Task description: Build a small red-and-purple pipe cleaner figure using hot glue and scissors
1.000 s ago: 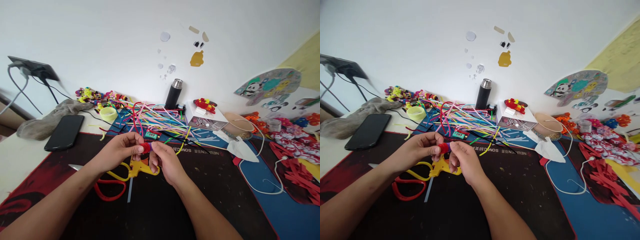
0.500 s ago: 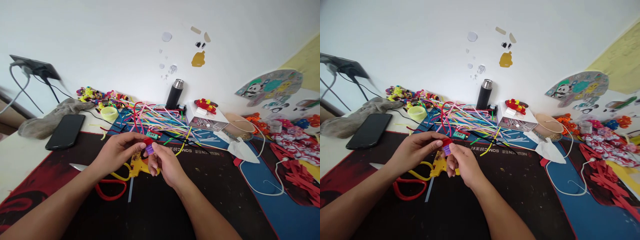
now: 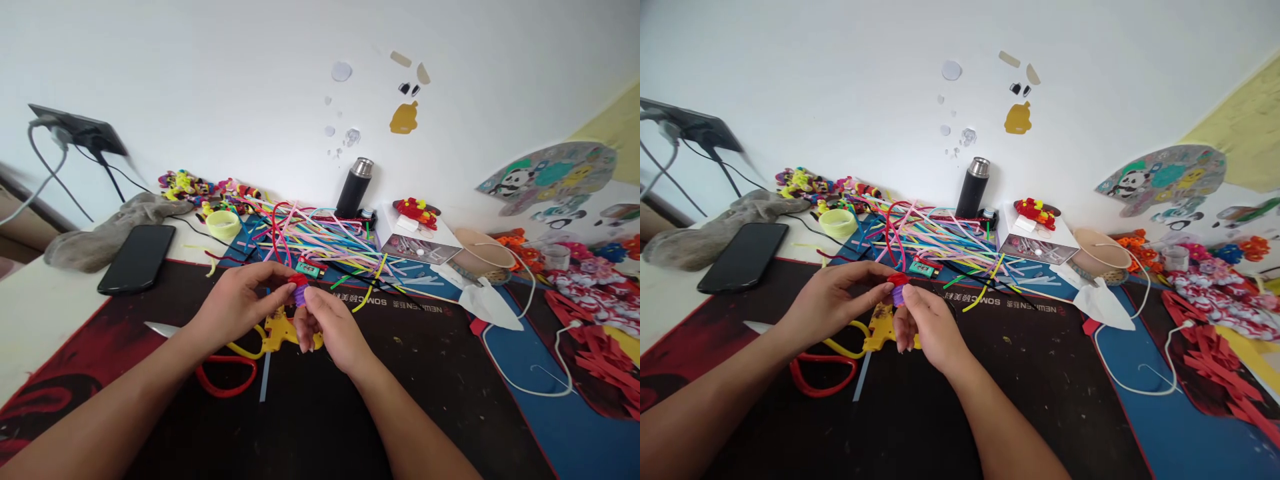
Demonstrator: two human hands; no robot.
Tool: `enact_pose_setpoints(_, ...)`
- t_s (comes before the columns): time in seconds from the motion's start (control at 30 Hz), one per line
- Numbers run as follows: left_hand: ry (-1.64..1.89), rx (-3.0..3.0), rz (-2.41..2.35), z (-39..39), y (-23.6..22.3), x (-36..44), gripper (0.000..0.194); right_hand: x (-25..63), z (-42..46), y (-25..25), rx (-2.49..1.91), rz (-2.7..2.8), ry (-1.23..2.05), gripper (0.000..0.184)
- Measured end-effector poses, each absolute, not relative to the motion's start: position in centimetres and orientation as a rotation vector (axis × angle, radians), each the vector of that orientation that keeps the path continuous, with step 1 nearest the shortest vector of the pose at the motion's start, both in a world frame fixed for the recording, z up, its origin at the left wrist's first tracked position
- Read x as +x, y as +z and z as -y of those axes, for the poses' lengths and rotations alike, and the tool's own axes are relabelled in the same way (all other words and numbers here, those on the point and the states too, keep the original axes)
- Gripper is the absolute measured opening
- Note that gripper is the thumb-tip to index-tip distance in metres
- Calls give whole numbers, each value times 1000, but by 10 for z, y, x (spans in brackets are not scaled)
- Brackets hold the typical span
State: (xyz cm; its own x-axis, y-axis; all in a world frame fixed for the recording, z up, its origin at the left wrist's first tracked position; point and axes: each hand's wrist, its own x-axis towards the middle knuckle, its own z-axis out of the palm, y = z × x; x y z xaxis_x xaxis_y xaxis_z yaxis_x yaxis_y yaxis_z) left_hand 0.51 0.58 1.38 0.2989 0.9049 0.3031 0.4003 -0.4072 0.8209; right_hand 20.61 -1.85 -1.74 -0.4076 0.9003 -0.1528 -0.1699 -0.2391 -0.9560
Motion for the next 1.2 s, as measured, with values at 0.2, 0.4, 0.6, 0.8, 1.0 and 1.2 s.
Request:
enact_pose_setpoints(0.2,1059,1991,-1159,-7,12,4,24,205,20,-16,-1038,1351,1645,55)
enact_pose_setpoints(0.4,1062,2011,-1172,-7,11,4,24,206,20,-17,-1053,1368,1669,52)
enact_pose_setpoints(0.6,1021,1997,-1181,-11,8,3,26,208,16,-18,-1054,1360,1742,54)
enact_pose_setpoints(0.8,1043,2101,-1148,-14,3,-1,24,209,16,-17,-1062,1410,1719,53)
enact_pose_setpoints(1.0,1094,2339,-1119,-13,-3,-2,32,211,20,-15,-1288,1750,1283,41)
enact_pose_setpoints(1.2,1068,2638,-1132,-11,-2,0,36,208,21,-10,-1578,2117,706,29)
